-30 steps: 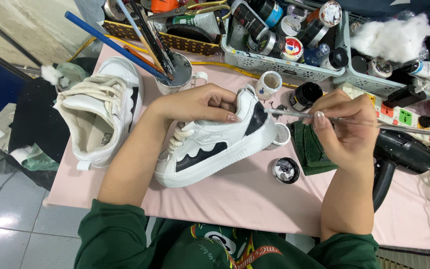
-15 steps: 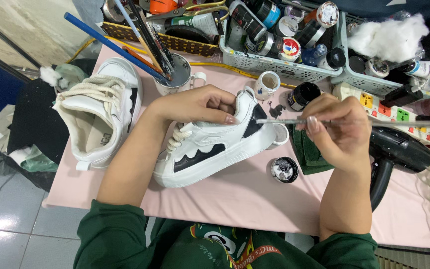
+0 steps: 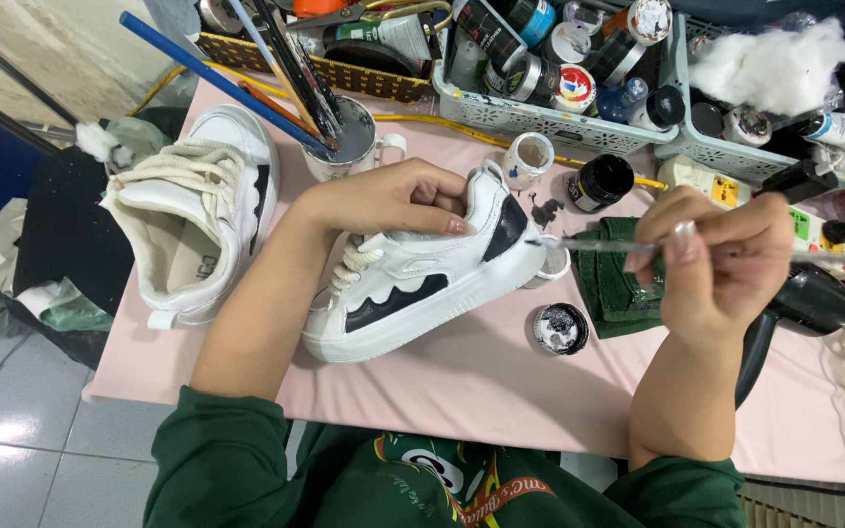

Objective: The person paints the black detailing onto a white sneaker using a fine-tipped brush, dipping the brush into a small container of black paint and applying it to the shoe's heel and side panels.

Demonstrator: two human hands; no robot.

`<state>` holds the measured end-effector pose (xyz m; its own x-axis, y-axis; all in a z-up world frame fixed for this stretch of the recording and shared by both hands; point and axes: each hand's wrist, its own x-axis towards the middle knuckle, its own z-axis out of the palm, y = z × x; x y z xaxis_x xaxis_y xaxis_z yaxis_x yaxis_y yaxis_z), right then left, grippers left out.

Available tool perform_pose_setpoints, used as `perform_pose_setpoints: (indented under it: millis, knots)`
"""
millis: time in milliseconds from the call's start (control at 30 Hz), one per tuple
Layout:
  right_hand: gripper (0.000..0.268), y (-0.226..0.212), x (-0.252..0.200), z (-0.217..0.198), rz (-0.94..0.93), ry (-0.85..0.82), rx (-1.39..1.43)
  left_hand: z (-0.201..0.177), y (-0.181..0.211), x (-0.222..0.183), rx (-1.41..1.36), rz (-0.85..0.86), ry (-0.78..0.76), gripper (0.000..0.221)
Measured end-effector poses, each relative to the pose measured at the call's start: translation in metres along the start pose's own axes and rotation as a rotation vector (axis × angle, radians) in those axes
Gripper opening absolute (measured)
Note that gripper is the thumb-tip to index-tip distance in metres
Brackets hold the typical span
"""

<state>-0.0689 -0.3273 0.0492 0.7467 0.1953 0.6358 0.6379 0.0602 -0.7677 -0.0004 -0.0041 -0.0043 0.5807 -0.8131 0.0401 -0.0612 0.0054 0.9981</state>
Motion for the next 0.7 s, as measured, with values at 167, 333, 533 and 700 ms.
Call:
perform_pose_setpoints:
  millis: [167,333,533,700]
  knots:
    - [0.018,-0.004,-0.001,0.004,-0.002,-0.158,-0.068,0.000,0.001,0.000,0.002,0.019,-0.012,0.028]
    - [0.020,0.004,-0.001,0.006,-0.042,-0.154,-0.065,0.000,0.000,0.000,-0.040,0.017,-0.008,0.031]
    - [0.012,0.017,0.005,-0.013,-0.144,0.150,0.038,0.001,0.014,-0.009,0.012,-0.054,0.080,0.033]
    - [0.023,0.015,-0.005,-0.040,-0.237,0.294,0.127,0.015,0.044,-0.033,-0.022,0.102,0.170,0.036]
